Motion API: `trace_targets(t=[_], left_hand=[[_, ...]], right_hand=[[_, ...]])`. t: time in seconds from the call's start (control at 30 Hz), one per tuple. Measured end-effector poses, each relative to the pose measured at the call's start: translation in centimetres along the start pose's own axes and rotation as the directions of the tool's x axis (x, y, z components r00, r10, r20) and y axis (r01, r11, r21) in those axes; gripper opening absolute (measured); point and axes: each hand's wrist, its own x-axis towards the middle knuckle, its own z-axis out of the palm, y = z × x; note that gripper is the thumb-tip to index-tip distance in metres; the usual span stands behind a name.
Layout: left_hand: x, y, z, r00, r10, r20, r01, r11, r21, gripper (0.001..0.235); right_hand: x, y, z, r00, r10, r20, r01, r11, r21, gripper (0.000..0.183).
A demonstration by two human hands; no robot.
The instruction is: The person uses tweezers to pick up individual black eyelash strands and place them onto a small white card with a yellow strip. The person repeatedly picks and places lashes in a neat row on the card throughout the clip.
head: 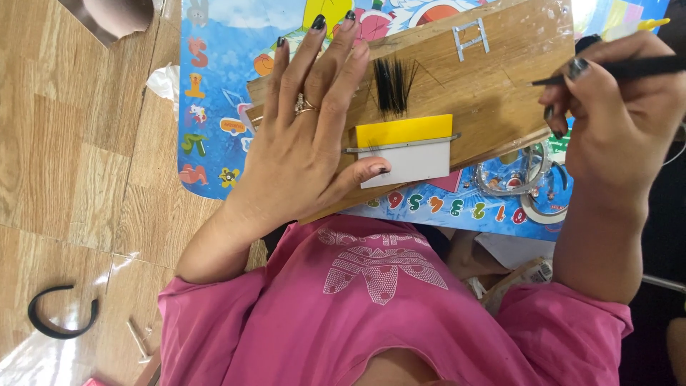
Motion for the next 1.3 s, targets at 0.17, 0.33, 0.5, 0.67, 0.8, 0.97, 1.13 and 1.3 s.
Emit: trace_targets(t=[0.17, 0.33, 0.5, 0.67, 0.8, 0.97, 1.13, 1.3], left_hand=[[-0.4, 0.5, -0.4, 0.999, 0.004, -0.052, -0.014, 0.98, -0.197, 0.076], [-1.3, 2.3, 0.6, 0.977, 0.04, -0.21, -0.085, 0.973, -0.214, 0.062], [-1.7, 2.6, 2.1, 0.97, 0.07, -0.233, -0.114, 0.977, -0.179, 0.067], [-2.1, 2.9, 1.2, 0.947, -0.003, -0.321, -0.031, 0.994, -0.103, 0.053], [-2.6, 2.3, 2.0, 0.963, -0.04, -0.266, -0.016, 0.979, -0.202, 0.066], [-2.5, 2.4, 2.3, 0.953, -0.046, -0.301, -0.008, 0.984, -0.176, 0.056], [-2.5, 2.3, 2.5, 0.951, -0.02, -0.309, -0.032, 0.987, -0.159, 0.054], [-2.8, 2.4, 2.7, 0.949, -0.008, -0.314, -0.036, 0.99, -0.133, 0.065]], right_hand=[[-2.5, -0.9, 0.8, 0.999, -0.038, -0.039, 0.041, 0.996, 0.074, 0.016], [-4.6, -0.7, 5.2, 0.964, -0.263, 0.028, 0.263, 0.964, 0.028, 0.014], [-5.6, 0.7, 8.1, 0.913, -0.397, 0.096, 0.391, 0.917, 0.083, 0.034], [-6.9, -0.5, 4.8, 0.904, -0.106, 0.413, 0.201, 0.96, -0.193, 0.037], [-7.6, -0.2, 5.7, 0.886, -0.153, 0.437, 0.205, 0.976, -0.074, 0.025], [-8.5, 0.3, 8.4, 0.948, -0.201, 0.247, 0.23, 0.969, -0.091, 0.027], [-8.9, 0.5, 10.1, 0.969, -0.241, 0.055, 0.245, 0.966, -0.081, 0.033], [-9.0, 1.0, 9.8, 0.956, -0.277, 0.093, 0.282, 0.958, -0.057, 0.028]])
